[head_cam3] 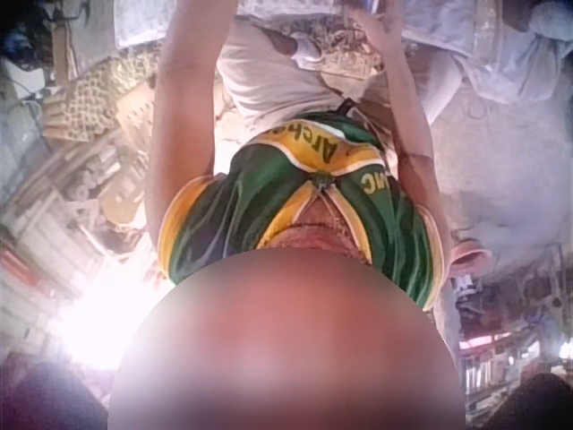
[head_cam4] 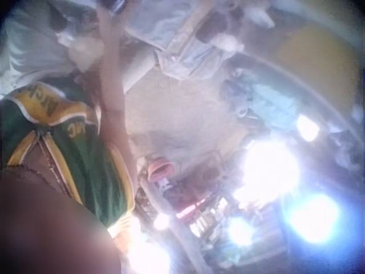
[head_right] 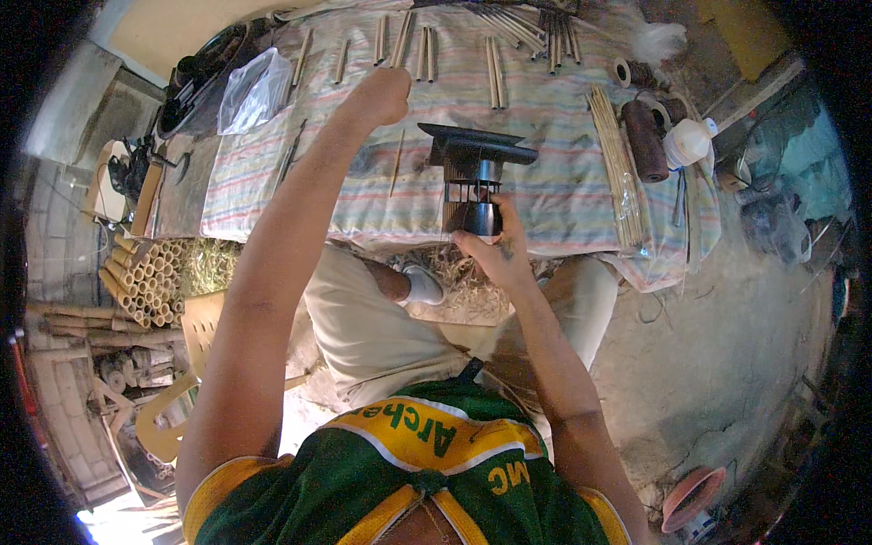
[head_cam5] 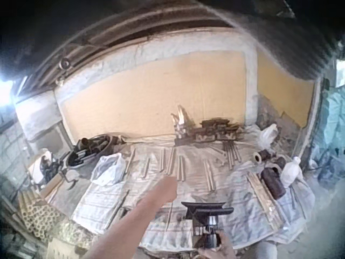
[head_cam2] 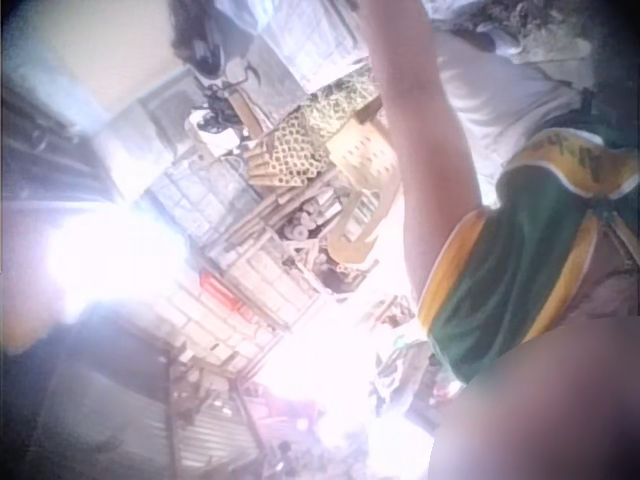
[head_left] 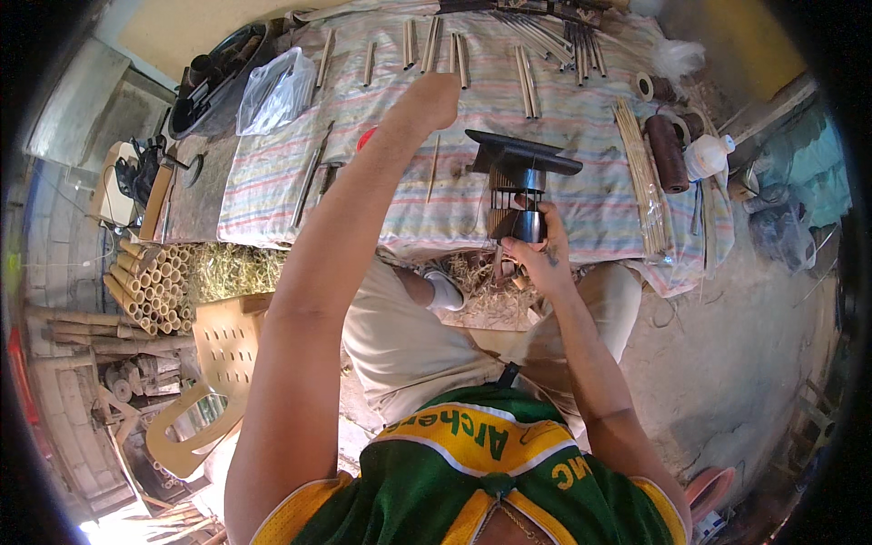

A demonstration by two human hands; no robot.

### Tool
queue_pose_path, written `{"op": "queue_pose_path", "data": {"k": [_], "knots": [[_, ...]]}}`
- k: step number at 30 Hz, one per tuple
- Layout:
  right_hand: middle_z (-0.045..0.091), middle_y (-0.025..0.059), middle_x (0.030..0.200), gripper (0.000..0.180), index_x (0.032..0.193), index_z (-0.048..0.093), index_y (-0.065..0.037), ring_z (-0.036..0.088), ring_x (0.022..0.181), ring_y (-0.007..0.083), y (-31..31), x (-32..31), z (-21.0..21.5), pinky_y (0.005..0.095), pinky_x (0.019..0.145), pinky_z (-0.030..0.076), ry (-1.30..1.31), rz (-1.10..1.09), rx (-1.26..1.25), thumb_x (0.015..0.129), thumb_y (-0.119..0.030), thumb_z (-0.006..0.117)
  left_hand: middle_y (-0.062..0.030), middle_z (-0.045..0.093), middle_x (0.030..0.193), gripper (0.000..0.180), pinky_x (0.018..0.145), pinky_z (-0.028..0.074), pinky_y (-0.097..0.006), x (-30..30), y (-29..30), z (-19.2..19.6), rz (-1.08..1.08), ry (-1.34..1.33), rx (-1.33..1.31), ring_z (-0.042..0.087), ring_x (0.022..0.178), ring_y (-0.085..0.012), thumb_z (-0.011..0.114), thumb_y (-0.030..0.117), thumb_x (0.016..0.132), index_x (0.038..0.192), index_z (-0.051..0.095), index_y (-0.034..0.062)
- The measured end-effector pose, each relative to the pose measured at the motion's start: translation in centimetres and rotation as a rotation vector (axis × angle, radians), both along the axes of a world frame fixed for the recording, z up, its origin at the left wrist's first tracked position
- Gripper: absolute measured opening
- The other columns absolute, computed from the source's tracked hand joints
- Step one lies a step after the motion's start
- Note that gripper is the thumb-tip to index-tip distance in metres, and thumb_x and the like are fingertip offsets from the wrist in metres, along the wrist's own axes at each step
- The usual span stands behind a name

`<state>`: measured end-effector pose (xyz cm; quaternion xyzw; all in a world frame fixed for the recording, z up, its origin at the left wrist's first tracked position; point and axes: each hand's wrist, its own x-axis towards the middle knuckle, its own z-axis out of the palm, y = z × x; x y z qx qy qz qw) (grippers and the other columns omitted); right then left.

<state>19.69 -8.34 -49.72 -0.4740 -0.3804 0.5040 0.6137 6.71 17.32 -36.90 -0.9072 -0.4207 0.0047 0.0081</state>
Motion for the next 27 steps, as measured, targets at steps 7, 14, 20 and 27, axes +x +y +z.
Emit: {"op": "queue_pose_path", "data": {"k": [7,14,20,27], "knots": [[0.06,0.0104,0.107,0.058,0.121,0.049,-0.006,0.062,0.092,0.0217,2.2,0.0,-2.2,0.0361,0.079,0.052,-0.179,-0.114,0.118,0.076,-0.017,0.083,-0.0243,0.07,0.094,0.027,0.082,0.056,-0.047,-1.4,0.2,-10.6,-0.159,-0.061,-0.144,0.067,0.101,-0.0401,0.068,0.017,0.078,0.094,0.067,-0.0046],[0.06,0.0111,0.109,0.055,0.119,0.047,-0.001,0.064,0.095,0.0189,2.4,0.9,-2.2,0.0333,0.078,0.056,-0.363,-0.076,0.141,0.077,-0.011,0.081,-0.0285,0.067,0.105,0.034,0.087,0.056,-0.046,-2.9,-5.2,-7.4,0.14,-0.29,-0.067,0.068,0.098,-0.0398,0.065,0.02,0.087,0.11,0.062,-0.0039],[0.063,0.0072,0.106,0.051,0.119,0.047,-0.002,0.062,0.093,0.0114,2.0,0.5,-0.7,0.0277,0.077,0.054,-0.244,-0.036,0.076,0.079,-0.005,0.079,-0.0193,0.066,0.107,0.05,0.092,0.056,-0.043,-8.2,-12.8,-5.4,0.149,-1.418,-0.895,0.066,0.103,-0.0314,0.055,-0.002,0.082,0.131,0.051,-0.0121],[0.062,0.0055,0.103,0.053,0.122,0.048,-0.003,0.061,0.092,0.0108,2.4,0.6,-1.9,0.0276,0.078,0.052,-0.397,-0.099,0.212,0.08,-0.008,0.08,-0.0181,0.054,0.131,0.08,0.102,0.051,-0.048,-9.7,-18.9,-7.2,-0.134,-1.664,-1.335,0.055,0.123,-0.0325,0.064,-0.013,0.071,0.146,0.034,-0.008]]}}
